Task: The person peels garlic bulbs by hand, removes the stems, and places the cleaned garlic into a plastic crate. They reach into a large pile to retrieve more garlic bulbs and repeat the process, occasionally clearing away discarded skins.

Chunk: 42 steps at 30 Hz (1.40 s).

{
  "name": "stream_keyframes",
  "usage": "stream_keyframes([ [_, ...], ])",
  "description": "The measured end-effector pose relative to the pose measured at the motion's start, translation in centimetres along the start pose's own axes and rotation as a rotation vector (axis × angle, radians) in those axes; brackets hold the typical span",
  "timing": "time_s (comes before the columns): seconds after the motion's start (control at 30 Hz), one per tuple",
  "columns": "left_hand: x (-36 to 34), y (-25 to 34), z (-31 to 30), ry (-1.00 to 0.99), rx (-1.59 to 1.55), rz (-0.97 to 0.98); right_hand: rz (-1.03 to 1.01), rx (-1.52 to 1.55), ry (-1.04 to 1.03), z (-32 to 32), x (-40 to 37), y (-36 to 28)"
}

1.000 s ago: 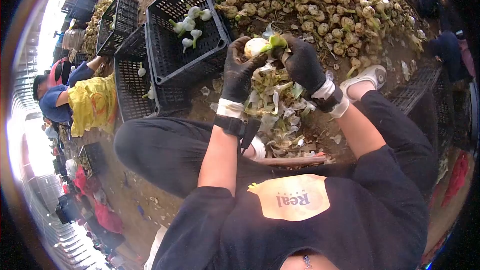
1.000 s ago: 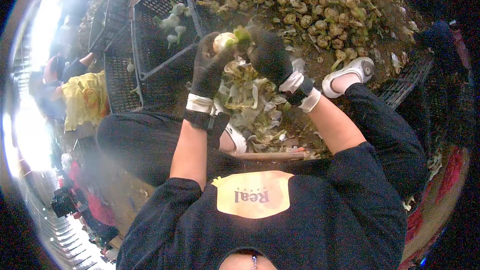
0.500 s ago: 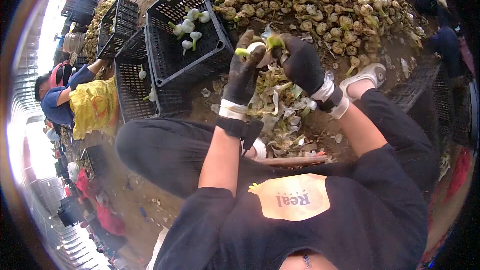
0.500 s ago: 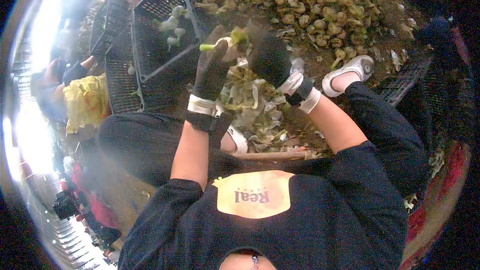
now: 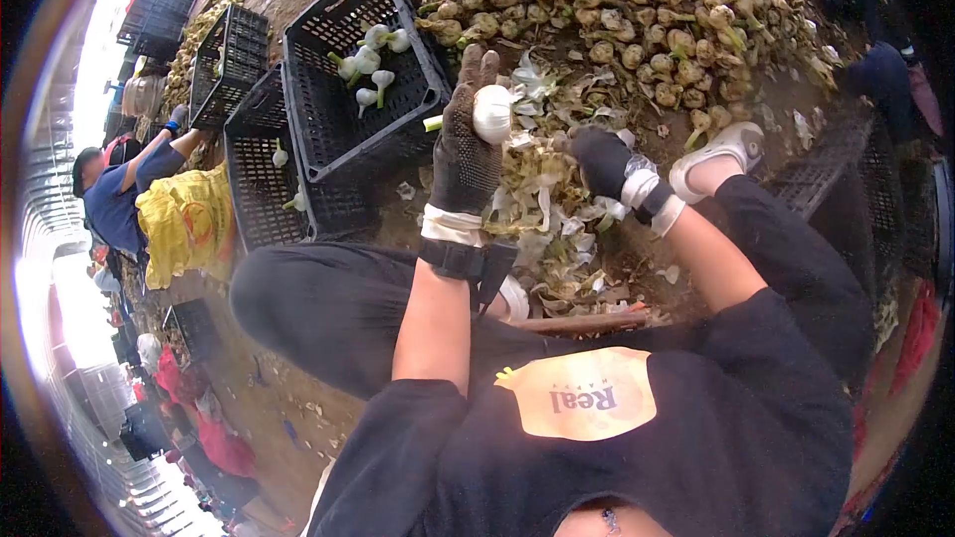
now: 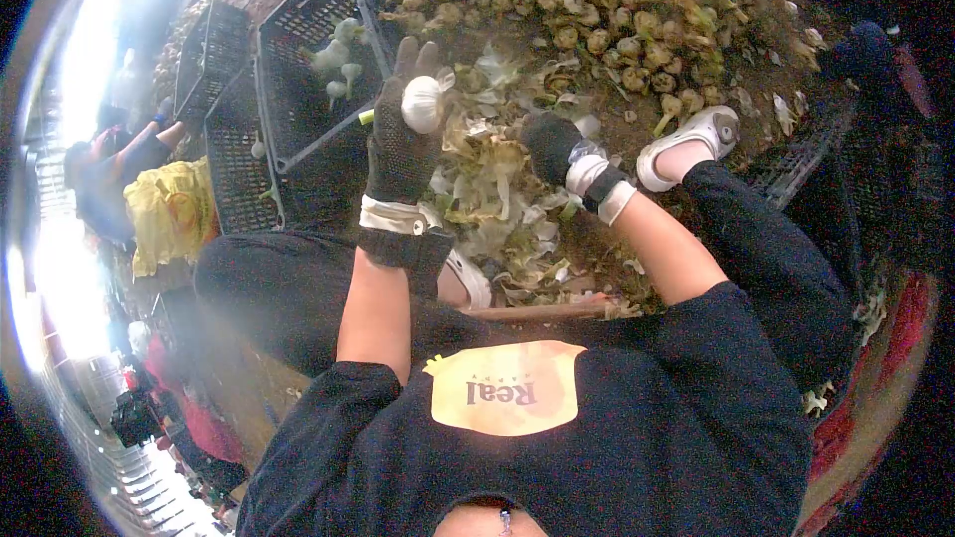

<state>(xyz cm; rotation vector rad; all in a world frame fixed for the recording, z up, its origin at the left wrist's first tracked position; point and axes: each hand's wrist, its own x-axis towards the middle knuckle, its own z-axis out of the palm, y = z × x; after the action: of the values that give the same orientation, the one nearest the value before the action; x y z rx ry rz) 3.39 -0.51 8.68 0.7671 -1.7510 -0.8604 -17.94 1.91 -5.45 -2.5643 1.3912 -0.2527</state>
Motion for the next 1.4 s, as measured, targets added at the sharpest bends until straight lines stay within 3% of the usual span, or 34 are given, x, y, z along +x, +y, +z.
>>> stream_keyframes([
  [0.03,-0.3,-1.6,0.0,0.054,-0.179,0.030,0.013,0.013,0.190,-0.8,-0.2,-1.1],
  [0.07,-0.2,-1.6,-0.2,0.058,-0.175,0.025,0.007,0.018,0.187,-2.9,0.7,-1.7],
  [0.13,-0.2,-0.9,-0.7,0.146,-0.582,-0.506,0.153,0.266,0.568,-8.7,2.6,-3.6],
  [0.17,0.1,0.1,-0.1,0.145,-0.375,-0.559,0.157,0.263,0.567,-11.3,3.2,-4.6],
  [0.2,0.1,0.2,0.3,0.138,-0.382,-0.557,0.077,0.287,0.676,-13.7,3.6,-5.6],
  [0.23,0.1,0.1,0.6,0.108,-0.290,-0.445,-0.004,0.308,0.786,-14.9,3.7,-6.3],
  [0.3,0.1,-0.2,1.1,0.055,-0.102,-0.219,0.035,0.175,0.683,-13.9,3.4,-6.5],
  [0.4,-0.9,-1.0,0.9,-0.025,0.093,-0.244,0.044,0.104,0.553,-13.1,3.2,-6.9],
  [0.47,-1.7,-1.7,1.2,0.033,0.026,-0.245,0.013,0.118,0.489,-12.8,2.8,-7.1],
  [0.67,-0.8,-1.1,1.0,-0.008,-0.324,-0.523,0.073,0.325,0.471,-8.5,2.5,-5.1],
  [0.7,-1.0,-1.6,1.0,0.120,-0.601,-0.552,0.144,0.304,0.330,-7.2,2.1,-5.7],
  [0.73,-1.0,-1.8,-0.1,0.158,-0.673,-0.590,0.100,0.345,0.384,-7.7,1.5,-7.0],
  [0.8,0.4,-2.1,-1.5,0.336,-0.879,-0.520,0.004,0.393,0.190,-4.1,-0.3,-7.5],
  [0.83,0.4,-1.8,-1.9,0.284,-0.813,-0.472,-0.022,0.335,0.151,-4.7,-0.7,-7.8],
  [0.87,0.4,-1.5,-2.3,0.237,-0.748,-0.421,-0.029,0.336,0.150,-5.0,-0.3,-7.5],
  [0.93,-0.2,-0.9,-2.0,0.270,-1.204,-0.648,0.042,0.465,0.503,-5.3,0.9,-6.9],
  [0.97,-0.2,-0.5,-1.2,0.262,-1.253,-0.695,0.127,0.453,0.443,-6.6,1.6,-6.7],
  [1.03,-0.7,-0.7,-0.4,0.141,-1.064,-0.576,0.092,0.431,0.563,-9.2,3.0,-6.5],
  [1.07,-0.6,0.9,-0.4,-0.102,-0.316,-0.563,0.049,0.407,0.683,-10.9,3.4,-6.6],
  [1.13,-0.5,0.9,-0.1,-0.323,0.433,-0.484,-0.018,0.363,0.654,-12.4,3.2,-7.0],
  [1.2,-0.7,-1.5,0.2,0.114,-1.489,-0.808,0.007,0.239,0.684,-9.7,3.2,-6.5],
  [1.27,-1.2,-1.5,-0.3,0.066,-0.940,-0.652,0.013,0.294,0.658,-9.9,3.0,-7.6],
  [1.3,-1.3,-1.9,-0.7,0.068,-0.881,-0.563,0.147,0.877,0.394,-10.4,2.6,-7.8],
  [1.37,-1.4,-1.7,-1.0,0.199,-0.850,-0.533,0.327,1.610,0.059,-12.3,2.1,-8.7],
  [1.4,-1.4,-1.6,-1.1,0.265,-0.830,-0.529,0.327,1.610,0.052,-12.7,2.2,-8.7],
])
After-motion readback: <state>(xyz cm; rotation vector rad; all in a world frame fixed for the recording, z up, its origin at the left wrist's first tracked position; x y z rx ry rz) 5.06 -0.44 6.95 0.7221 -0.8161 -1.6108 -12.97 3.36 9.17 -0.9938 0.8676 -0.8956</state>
